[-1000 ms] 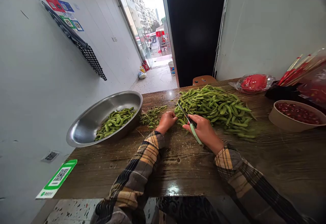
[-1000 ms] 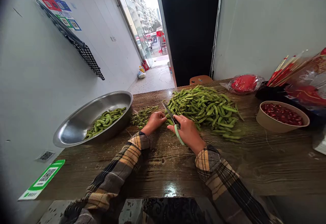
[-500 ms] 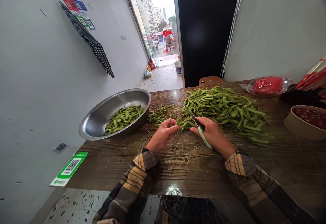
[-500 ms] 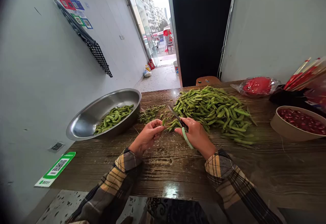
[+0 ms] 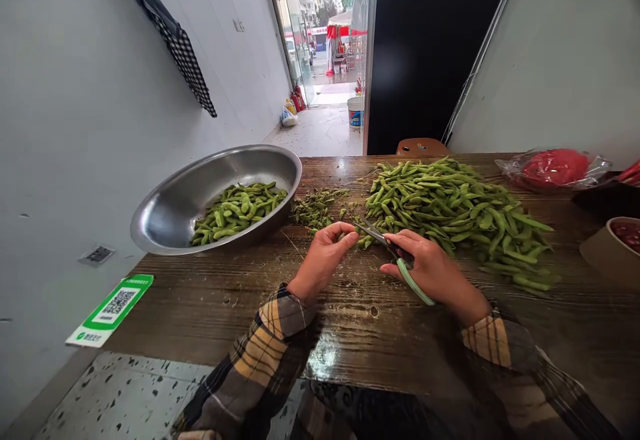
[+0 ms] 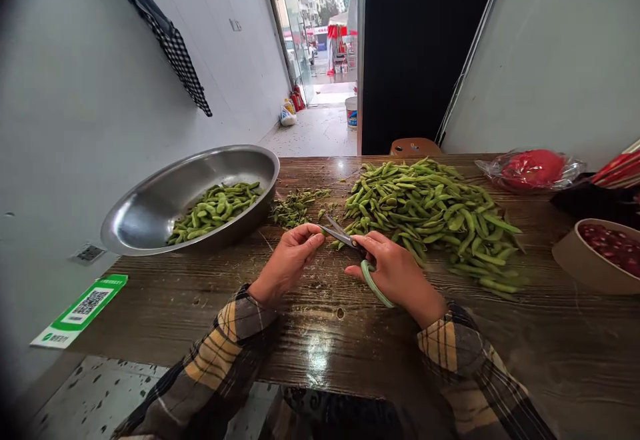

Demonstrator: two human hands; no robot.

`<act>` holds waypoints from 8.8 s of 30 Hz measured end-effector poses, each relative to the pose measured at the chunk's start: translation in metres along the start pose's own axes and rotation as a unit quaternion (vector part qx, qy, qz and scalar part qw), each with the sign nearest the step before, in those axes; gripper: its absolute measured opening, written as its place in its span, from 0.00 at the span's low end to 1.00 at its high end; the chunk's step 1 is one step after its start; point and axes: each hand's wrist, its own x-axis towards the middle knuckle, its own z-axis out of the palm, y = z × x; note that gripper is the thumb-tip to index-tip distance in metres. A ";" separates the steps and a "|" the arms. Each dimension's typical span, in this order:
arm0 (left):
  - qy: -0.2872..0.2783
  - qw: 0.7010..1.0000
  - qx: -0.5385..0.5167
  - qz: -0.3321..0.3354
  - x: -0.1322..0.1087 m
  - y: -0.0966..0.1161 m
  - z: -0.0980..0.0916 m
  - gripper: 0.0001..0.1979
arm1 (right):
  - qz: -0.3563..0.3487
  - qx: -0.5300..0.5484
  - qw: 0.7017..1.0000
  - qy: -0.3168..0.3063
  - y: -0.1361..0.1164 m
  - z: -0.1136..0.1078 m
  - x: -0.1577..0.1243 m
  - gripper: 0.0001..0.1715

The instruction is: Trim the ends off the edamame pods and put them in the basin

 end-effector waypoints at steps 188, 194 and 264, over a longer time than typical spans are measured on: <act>0.038 0.970 -0.229 -0.067 0.009 0.004 -0.007 0.13 | 0.023 0.023 0.991 0.129 0.008 0.008 0.007 0.23; 0.042 0.986 -0.144 -0.069 0.017 -0.005 -0.006 0.16 | 0.041 0.038 0.988 0.141 0.009 0.004 0.009 0.24; -0.067 0.990 0.122 0.034 0.005 0.009 0.014 0.15 | -0.036 0.040 0.999 -0.006 0.001 0.005 0.003 0.23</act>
